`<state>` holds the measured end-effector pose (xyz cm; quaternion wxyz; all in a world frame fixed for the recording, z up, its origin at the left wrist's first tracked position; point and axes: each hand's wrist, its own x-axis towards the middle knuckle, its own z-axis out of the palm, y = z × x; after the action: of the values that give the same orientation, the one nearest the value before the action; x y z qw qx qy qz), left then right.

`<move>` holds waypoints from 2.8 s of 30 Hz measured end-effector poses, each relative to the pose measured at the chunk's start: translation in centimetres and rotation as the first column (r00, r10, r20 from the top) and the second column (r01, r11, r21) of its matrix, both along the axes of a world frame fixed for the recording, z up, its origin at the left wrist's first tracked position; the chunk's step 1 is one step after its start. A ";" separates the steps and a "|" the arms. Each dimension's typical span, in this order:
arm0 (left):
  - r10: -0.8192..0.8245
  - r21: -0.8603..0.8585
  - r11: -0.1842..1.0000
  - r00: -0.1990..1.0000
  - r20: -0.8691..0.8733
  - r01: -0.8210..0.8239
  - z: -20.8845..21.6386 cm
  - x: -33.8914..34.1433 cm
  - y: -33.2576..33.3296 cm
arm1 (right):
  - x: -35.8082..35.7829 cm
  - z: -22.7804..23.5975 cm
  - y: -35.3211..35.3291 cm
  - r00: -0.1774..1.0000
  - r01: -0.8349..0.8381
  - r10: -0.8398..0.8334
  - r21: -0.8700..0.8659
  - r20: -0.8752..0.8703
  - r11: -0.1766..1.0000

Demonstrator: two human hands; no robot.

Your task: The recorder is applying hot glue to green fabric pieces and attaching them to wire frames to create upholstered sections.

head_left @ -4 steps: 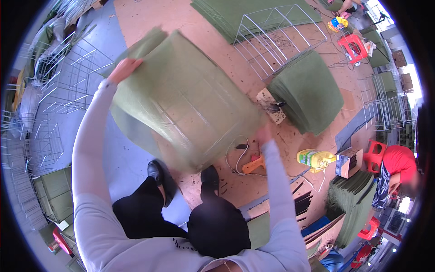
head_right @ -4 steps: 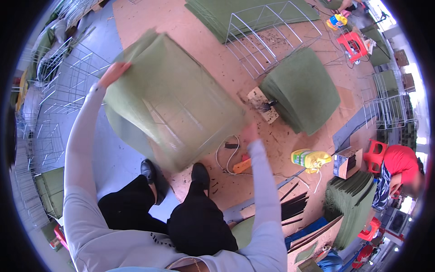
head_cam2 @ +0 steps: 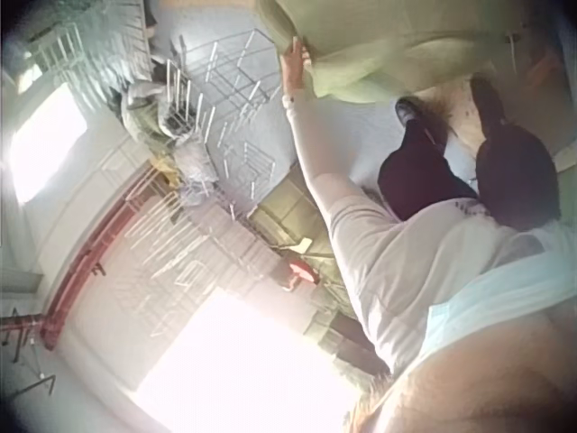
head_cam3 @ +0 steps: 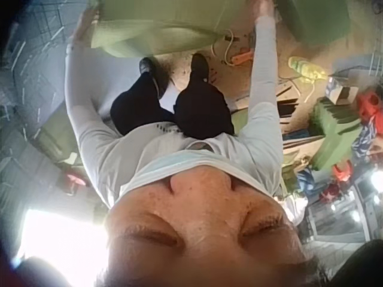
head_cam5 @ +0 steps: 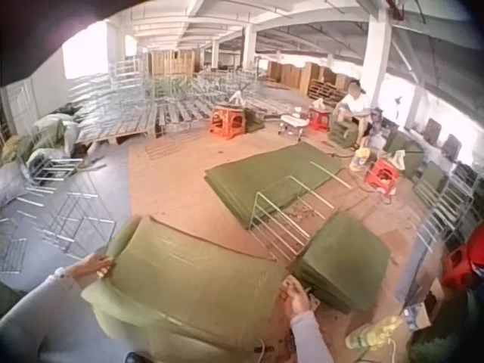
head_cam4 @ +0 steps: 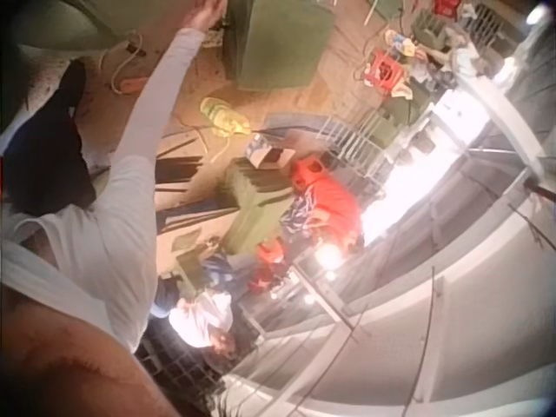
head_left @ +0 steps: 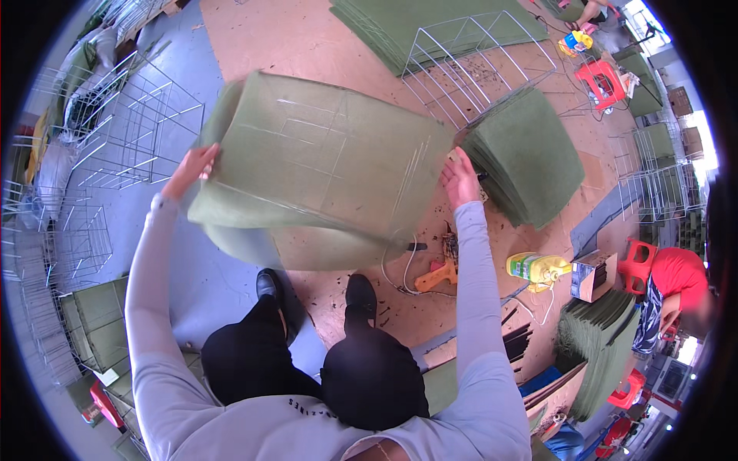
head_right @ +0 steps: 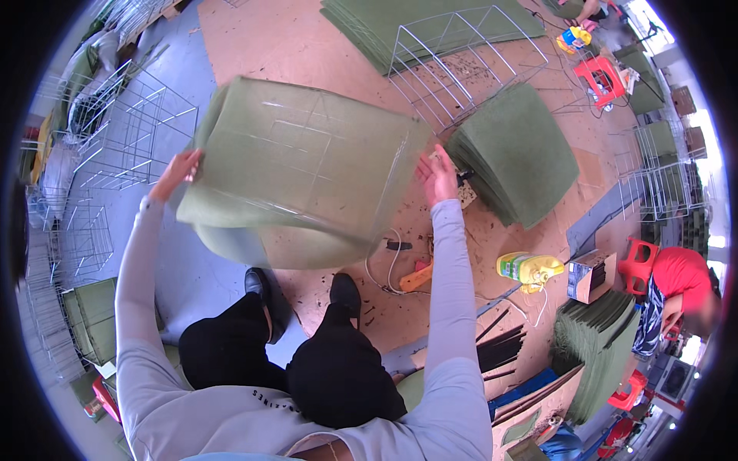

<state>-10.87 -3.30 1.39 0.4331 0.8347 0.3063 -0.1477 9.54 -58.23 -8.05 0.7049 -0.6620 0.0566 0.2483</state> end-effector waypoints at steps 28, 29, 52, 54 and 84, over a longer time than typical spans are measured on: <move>0.329 -0.600 0.762 0.944 0.033 -0.244 -1.2 -17.3 -5.3 | -22.1 1.5 7.0 0.975 0.219 -0.222 0.159 -0.001 0.963; 0.319 -0.588 0.774 0.947 0.042 -0.235 -0.7 -17.4 -5.3 | -22.3 1.6 7.1 0.953 0.298 -0.304 0.194 -0.002 0.934; 0.444 -0.396 0.865 0.837 0.320 -0.308 -2.0 -13.0 -5.9 | -19.3 2.3 3.9 0.965 0.173 -0.176 0.030 0.196 0.984; 0.449 -0.399 0.863 0.831 0.328 -0.308 -2.9 -13.6 -4.9 | -19.5 1.5 4.8 0.962 0.178 -0.181 0.032 0.206 0.983; 0.033 0.409 0.798 0.709 0.704 -0.443 1.7 -12.0 -6.3 | -2.1 10.5 5.5 0.479 0.294 0.184 -0.355 0.858 0.887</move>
<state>-22.91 -9.61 3.10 0.2694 0.8692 0.2702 0.3144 7.41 -52.70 2.42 0.4648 -0.8378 -0.2317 -0.1684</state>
